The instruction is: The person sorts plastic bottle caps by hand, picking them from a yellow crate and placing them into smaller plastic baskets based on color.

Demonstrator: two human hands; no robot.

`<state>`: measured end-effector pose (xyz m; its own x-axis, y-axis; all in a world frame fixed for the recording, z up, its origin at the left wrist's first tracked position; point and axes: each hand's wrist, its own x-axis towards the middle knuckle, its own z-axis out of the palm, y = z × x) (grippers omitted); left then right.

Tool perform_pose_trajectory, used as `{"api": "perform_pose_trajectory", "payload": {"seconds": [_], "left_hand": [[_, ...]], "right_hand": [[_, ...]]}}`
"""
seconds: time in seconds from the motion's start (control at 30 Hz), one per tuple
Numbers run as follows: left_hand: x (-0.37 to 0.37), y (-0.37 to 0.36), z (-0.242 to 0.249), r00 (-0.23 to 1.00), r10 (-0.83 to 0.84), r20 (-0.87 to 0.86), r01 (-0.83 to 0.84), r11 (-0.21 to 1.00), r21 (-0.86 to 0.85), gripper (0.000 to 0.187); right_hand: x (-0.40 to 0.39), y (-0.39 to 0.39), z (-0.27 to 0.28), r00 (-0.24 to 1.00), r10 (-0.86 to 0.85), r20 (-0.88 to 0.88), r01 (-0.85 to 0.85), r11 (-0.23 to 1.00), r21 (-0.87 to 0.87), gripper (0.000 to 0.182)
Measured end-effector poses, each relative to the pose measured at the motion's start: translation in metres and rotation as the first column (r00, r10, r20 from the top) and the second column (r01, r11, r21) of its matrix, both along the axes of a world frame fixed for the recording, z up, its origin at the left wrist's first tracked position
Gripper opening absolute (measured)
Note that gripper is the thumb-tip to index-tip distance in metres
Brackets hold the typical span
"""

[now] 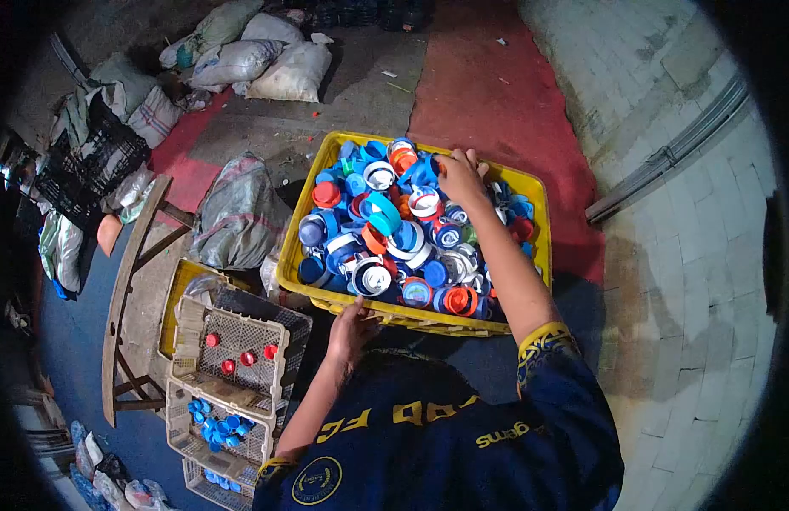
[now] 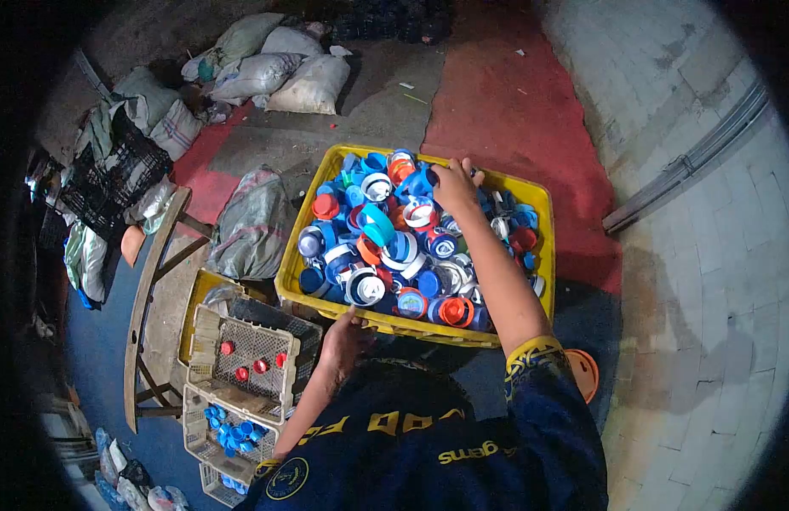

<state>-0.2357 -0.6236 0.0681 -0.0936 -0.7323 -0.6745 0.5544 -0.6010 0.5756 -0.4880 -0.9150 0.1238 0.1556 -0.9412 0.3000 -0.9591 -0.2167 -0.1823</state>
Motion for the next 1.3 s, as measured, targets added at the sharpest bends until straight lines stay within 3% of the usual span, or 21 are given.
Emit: {"api": "perform_pose_trajectory", "payload": {"seconds": [0.17,0.33,0.43,0.53,0.63,0.67,0.7,0.77,0.8,0.93,1.03,1.1,1.13,1.23,1.27,1.3], "left_hand": [[0.013,0.002,-0.012,0.993,0.002,-0.122,-0.007,0.999,-0.044,0.03],[0.016,-0.007,0.004,0.997,-0.005,-0.071,0.007,1.0,0.027,0.03],[0.019,-0.01,0.017,0.996,-0.077,0.053,0.076,0.997,0.029,0.038],[0.046,-0.017,0.023,0.909,-0.402,0.111,0.411,0.909,-0.072,0.045],[0.054,-0.024,0.055,0.894,-0.448,0.016,0.441,0.871,-0.216,0.047],[0.059,-0.028,0.051,0.861,-0.507,-0.035,0.464,0.812,-0.354,0.045],[0.048,-0.029,0.062,0.922,-0.379,-0.083,0.324,0.871,-0.37,0.045],[0.016,-0.034,0.096,0.978,-0.106,-0.179,0.03,0.924,-0.382,0.046],[0.012,-0.039,0.095,0.964,-0.124,-0.235,0.01,0.901,-0.434,0.049],[-0.015,-0.049,0.111,0.905,-0.055,-0.422,-0.087,0.947,-0.309,0.05],[-0.013,-0.056,0.093,0.859,-0.076,-0.507,-0.027,0.981,-0.192,0.045],[-0.011,-0.056,0.089,0.876,-0.021,-0.481,-0.062,0.986,-0.155,0.034],[-0.01,-0.053,0.087,0.886,0.015,-0.463,-0.098,0.983,-0.156,0.033],[-0.003,-0.05,0.091,0.888,0.139,-0.438,-0.216,0.968,-0.131,0.03],[0.003,-0.048,0.09,0.889,0.147,-0.434,-0.226,0.965,-0.136,0.032],[0.009,-0.047,0.09,0.889,0.156,-0.43,-0.237,0.961,-0.141,0.034]], "right_hand": [[0.002,-0.021,-0.012,0.999,0.024,0.032,-0.028,0.991,0.133,0.04],[0.001,-0.013,0.002,0.995,0.06,0.073,-0.058,0.998,-0.03,0.023],[-0.002,0.012,0.011,0.977,0.122,0.173,-0.085,0.974,-0.208,0.016],[0.005,0.053,0.023,0.865,0.29,0.409,-0.098,0.897,-0.43,0.017],[0.02,0.118,0.035,0.819,0.259,0.511,-0.034,0.912,-0.408,0.021],[0.029,0.141,0.04,0.804,0.272,0.529,-0.043,0.913,-0.405,0.021],[0.039,0.165,0.046,0.787,0.282,0.548,-0.049,0.915,-0.4,0.021],[0.055,0.201,0.056,0.862,0.317,0.396,-0.118,0.884,-0.452,0.023],[0.063,0.213,0.054,0.871,0.325,0.369,-0.133,0.879,-0.458,0.024],[0.092,0.244,0.035,0.877,0.337,0.341,-0.182,0.892,-0.414,0.024],[0.093,0.255,0.039,0.859,0.356,0.367,-0.243,0.916,-0.32,0.024],[0.083,0.259,0.055,0.838,0.375,0.396,-0.295,0.923,-0.249,0.022],[0.076,0.259,0.056,0.772,0.467,0.432,-0.372,0.882,-0.288,0.019],[0.039,0.252,0.057,0.714,0.516,0.473,-0.409,0.856,-0.316,0.017],[0.028,0.239,0.054,0.72,0.444,0.533,-0.303,0.892,-0.334,0.01],[0.015,0.223,0.047,0.674,0.302,0.674,-0.188,0.953,-0.239,0.011]]}}
